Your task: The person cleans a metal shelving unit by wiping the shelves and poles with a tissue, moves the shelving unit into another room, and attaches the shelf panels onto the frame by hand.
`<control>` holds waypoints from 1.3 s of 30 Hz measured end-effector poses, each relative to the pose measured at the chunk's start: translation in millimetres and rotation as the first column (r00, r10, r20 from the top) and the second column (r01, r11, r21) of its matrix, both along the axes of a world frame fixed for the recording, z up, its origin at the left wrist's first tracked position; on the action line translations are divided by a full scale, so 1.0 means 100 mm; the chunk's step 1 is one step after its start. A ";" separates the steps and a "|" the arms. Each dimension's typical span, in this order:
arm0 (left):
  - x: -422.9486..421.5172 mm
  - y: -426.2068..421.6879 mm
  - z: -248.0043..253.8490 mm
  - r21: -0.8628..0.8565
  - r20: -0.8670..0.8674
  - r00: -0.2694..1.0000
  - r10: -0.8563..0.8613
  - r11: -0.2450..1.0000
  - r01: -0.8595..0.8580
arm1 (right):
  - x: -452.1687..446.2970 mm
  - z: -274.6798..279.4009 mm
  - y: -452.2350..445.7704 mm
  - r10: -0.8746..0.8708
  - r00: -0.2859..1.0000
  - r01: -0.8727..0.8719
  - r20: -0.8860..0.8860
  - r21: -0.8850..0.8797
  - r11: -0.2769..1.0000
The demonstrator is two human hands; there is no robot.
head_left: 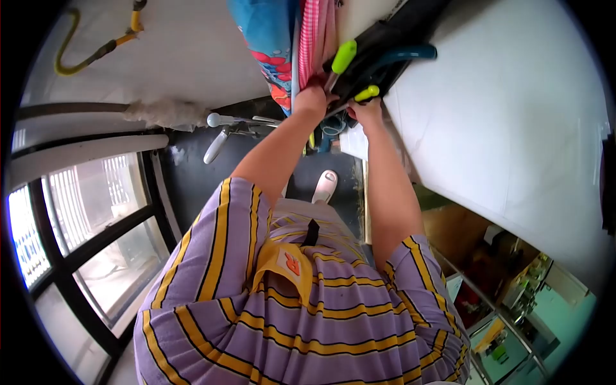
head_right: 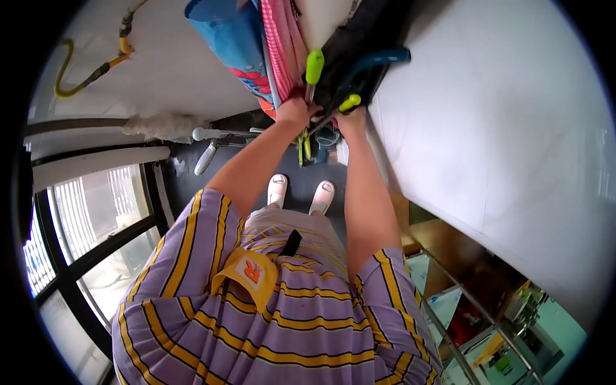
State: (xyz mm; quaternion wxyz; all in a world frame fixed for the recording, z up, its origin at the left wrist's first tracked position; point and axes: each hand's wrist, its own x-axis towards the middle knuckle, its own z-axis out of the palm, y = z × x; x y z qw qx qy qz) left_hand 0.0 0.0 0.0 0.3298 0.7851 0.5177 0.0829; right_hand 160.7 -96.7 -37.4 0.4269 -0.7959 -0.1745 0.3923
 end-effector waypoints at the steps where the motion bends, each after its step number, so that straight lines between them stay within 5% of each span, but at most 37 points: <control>1: 0.02 0.04 -0.02 -0.018 0.029 0.999 0.021 1.000 -0.020 | -0.13 0.28 -0.05 -0.057 0.980 0.074 -0.190 0.082 0.994; 3: 0.26 -0.03 -0.21 -0.210 0.065 0.998 0.003 0.978 0.010 | -0.09 0.46 -0.37 -0.114 0.982 0.126 -0.148 0.075 0.989; 6: -0.01 0.24 -0.17 -0.572 -0.050 0.998 -0.038 0.821 0.002 | -0.32 0.23 -0.52 -0.114 0.928 0.187 -0.354 0.181 0.965; 10: -0.18 0.07 -0.47 -0.604 0.230 0.955 0.188 0.797 -0.011 | -0.40 0.21 -0.97 -0.067 0.918 0.098 -0.390 0.060 0.993; 13: -0.06 0.00 -1.07 -0.395 0.307 0.920 0.242 0.912 -0.108 | -0.50 0.27 -1.17 -0.068 0.923 0.075 -0.378 0.004 0.997; 19: -0.07 -0.19 -1.03 -0.427 0.156 0.939 0.307 0.878 -0.216 | -0.71 0.37 -1.24 -0.072 0.920 0.074 -0.386 -0.012 0.997; 21: -0.17 -0.35 -0.94 -0.594 0.238 0.877 0.418 0.777 -0.209 | -0.77 0.49 -1.28 -0.026 0.919 0.040 -0.392 0.028 0.999; 23: -0.39 -0.59 -0.21 -0.851 0.237 0.854 0.463 0.522 -0.047 | -0.86 0.71 -1.35 0.031 0.951 -0.005 -0.309 0.086 0.996; 25: -0.51 -0.90 0.09 -0.813 0.264 0.920 0.291 0.580 0.050 | -0.95 0.99 -1.49 0.080 0.976 -0.048 -0.203 0.159 0.986; 31: -0.52 -1.59 0.77 -0.901 0.357 0.933 -0.045 0.245 0.357 | -1.16 1.61 -2.26 -0.024 1.000 0.028 -0.016 0.332 0.943; 33: -0.33 -1.83 0.94 -0.891 0.368 0.909 -0.197 0.207 0.405 | -1.14 1.96 -2.54 -0.021 0.950 -0.018 0.313 0.119 0.993; 35: -0.01 -2.11 1.06 -0.845 0.403 0.825 -0.397 0.184 0.502 | -1.01 2.33 -2.85 -0.039 0.908 0.025 0.417 0.040 0.999; 39: 0.57 -2.83 1.49 -0.713 0.575 0.678 -0.458 0.126 0.690 | -0.80 2.58 -3.59 -0.181 0.767 0.143 0.616 0.111 0.983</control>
